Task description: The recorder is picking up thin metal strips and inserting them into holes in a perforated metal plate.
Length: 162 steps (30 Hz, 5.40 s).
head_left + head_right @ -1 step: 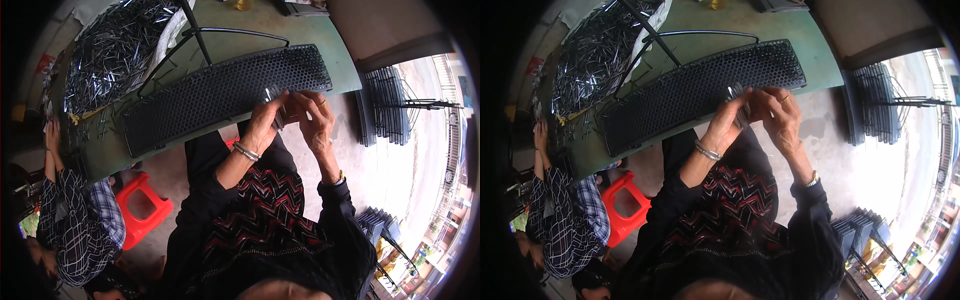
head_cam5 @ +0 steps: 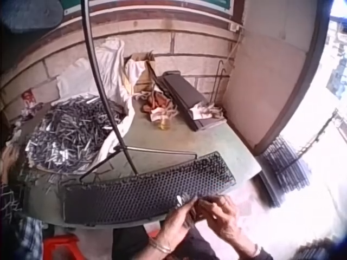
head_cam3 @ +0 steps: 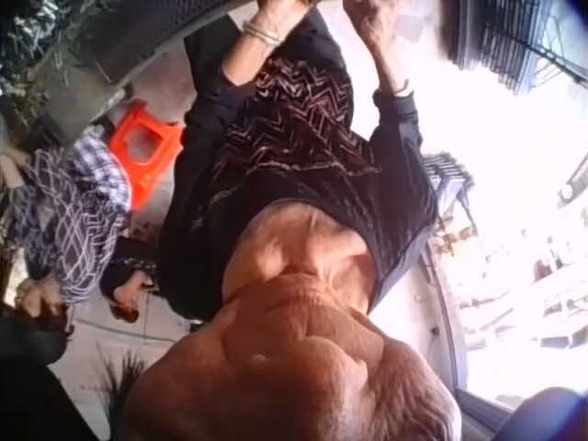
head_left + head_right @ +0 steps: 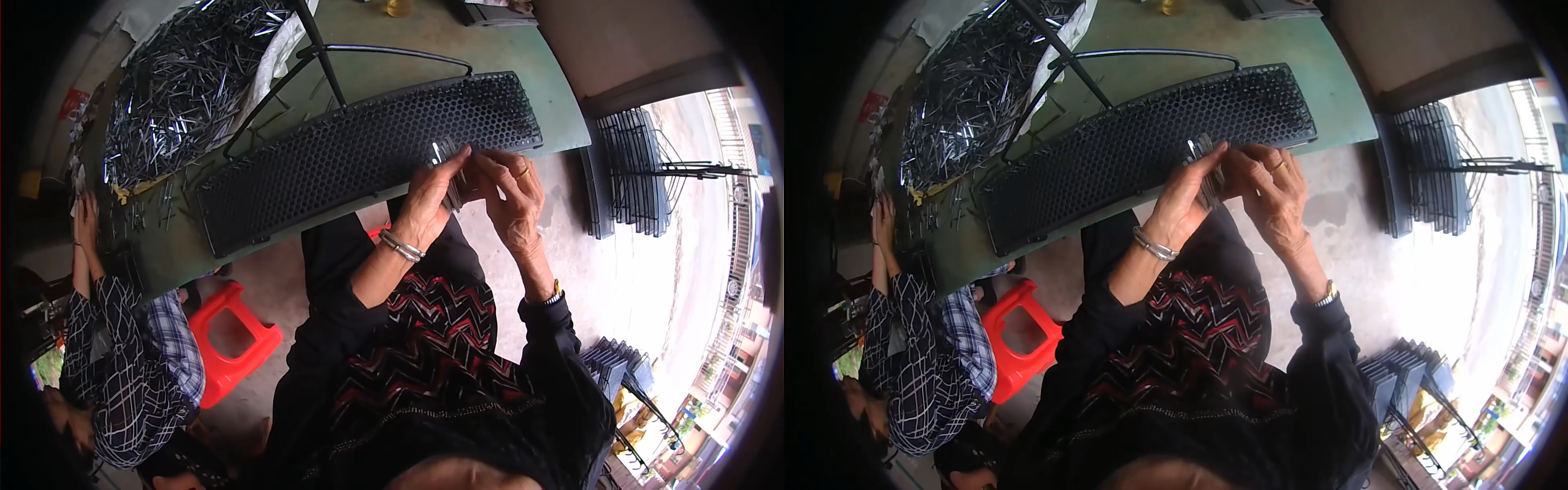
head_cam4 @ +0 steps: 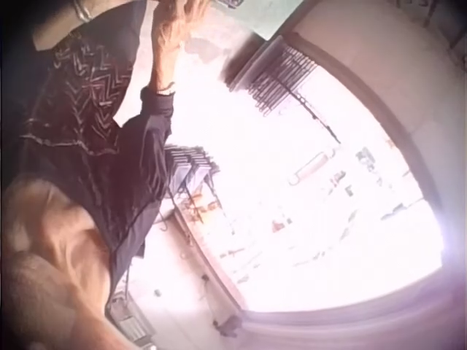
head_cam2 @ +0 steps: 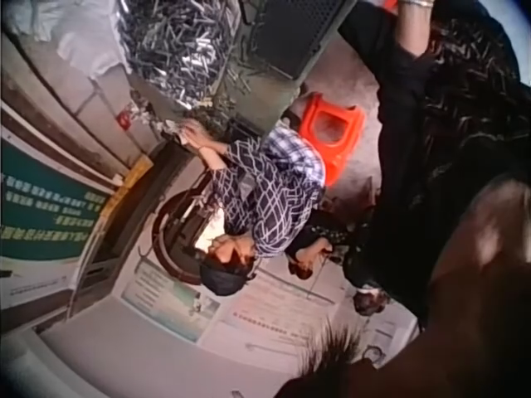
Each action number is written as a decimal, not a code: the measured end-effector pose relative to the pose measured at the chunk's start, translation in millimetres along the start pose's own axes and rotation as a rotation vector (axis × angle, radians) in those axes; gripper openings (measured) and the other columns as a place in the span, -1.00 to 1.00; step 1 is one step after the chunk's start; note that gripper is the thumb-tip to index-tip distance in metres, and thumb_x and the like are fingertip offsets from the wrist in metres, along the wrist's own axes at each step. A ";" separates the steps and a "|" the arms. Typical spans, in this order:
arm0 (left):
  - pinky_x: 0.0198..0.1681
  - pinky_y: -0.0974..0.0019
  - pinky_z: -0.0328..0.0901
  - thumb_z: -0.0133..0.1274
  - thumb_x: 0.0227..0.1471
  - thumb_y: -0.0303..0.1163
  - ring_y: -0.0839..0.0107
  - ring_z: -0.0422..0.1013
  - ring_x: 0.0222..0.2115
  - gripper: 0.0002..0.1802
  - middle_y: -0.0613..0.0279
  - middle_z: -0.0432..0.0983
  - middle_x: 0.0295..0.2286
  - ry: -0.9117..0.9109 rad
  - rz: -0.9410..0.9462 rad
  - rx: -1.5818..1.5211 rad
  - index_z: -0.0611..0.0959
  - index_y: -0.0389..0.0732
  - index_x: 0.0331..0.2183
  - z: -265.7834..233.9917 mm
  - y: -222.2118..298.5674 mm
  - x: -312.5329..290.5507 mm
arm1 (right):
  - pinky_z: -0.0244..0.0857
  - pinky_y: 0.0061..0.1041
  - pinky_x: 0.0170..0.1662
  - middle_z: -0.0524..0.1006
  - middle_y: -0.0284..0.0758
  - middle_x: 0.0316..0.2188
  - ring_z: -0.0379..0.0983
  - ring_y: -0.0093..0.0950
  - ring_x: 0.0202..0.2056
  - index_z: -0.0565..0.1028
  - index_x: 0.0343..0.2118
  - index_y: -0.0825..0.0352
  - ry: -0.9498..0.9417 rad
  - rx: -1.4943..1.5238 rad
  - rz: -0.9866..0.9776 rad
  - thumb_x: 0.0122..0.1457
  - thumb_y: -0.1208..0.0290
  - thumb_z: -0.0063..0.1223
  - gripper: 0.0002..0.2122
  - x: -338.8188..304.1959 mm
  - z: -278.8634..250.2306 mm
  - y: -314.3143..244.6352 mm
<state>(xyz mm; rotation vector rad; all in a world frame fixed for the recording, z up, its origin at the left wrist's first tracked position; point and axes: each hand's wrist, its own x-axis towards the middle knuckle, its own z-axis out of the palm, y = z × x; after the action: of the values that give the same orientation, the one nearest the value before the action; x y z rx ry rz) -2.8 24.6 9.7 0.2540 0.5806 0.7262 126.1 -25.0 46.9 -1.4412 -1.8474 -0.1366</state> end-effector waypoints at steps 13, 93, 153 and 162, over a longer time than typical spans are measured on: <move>-0.48 0.40 0.35 0.13 0.02 -0.42 0.45 0.45 -0.46 -0.85 0.25 0.54 -0.41 0.096 -0.005 0.053 0.63 -0.23 -0.30 0.2 1.8 -0.4 | 0.36 -0.43 -0.08 0.48 -0.27 -0.19 0.45 -0.34 -0.13 0.52 -0.20 0.34 -0.051 0.103 0.088 -0.02 0.63 0.16 -0.73 -22.3 10.0 -7.3; -0.30 0.20 0.49 0.14 0.03 -0.39 0.55 0.37 -0.56 -0.87 0.29 0.46 -0.54 0.133 0.096 0.056 0.59 -0.24 -0.37 -1.2 -22.1 -14.8 | 0.32 -0.31 -0.28 0.46 -0.20 -0.35 0.46 -0.24 -0.33 0.59 -0.27 0.20 -0.028 -0.291 0.410 0.12 0.30 0.08 -0.83 47.5 31.7 67.9; -0.58 0.53 0.13 0.04 0.11 -0.32 0.60 0.28 -0.58 -0.78 0.17 0.50 -0.48 0.069 0.062 0.104 0.53 -0.24 -0.23 -8.0 -14.5 -22.3 | 0.29 -0.44 -0.36 0.46 -0.26 -0.49 0.42 -0.40 -0.43 0.58 -0.24 0.31 -0.420 0.267 0.504 0.13 0.35 0.10 -0.81 38.5 9.4 44.2; -0.63 0.56 0.12 0.05 0.10 -0.29 0.60 0.33 -0.63 -0.81 0.12 0.59 -0.43 0.082 0.095 0.209 0.60 -0.21 -0.31 0.1 -17.4 -22.7 | 0.23 -0.57 -0.46 0.49 -0.35 -0.54 0.36 -0.62 -0.51 0.49 -0.40 0.44 -0.658 0.641 0.575 0.12 0.40 0.04 -0.83 32.4 -1.5 37.9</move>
<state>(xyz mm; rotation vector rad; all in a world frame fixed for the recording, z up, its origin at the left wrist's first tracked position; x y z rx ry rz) -6.8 -3.6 11.9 0.4497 0.7279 0.7710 157.6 12.9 54.5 -1.5527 -1.6113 1.2221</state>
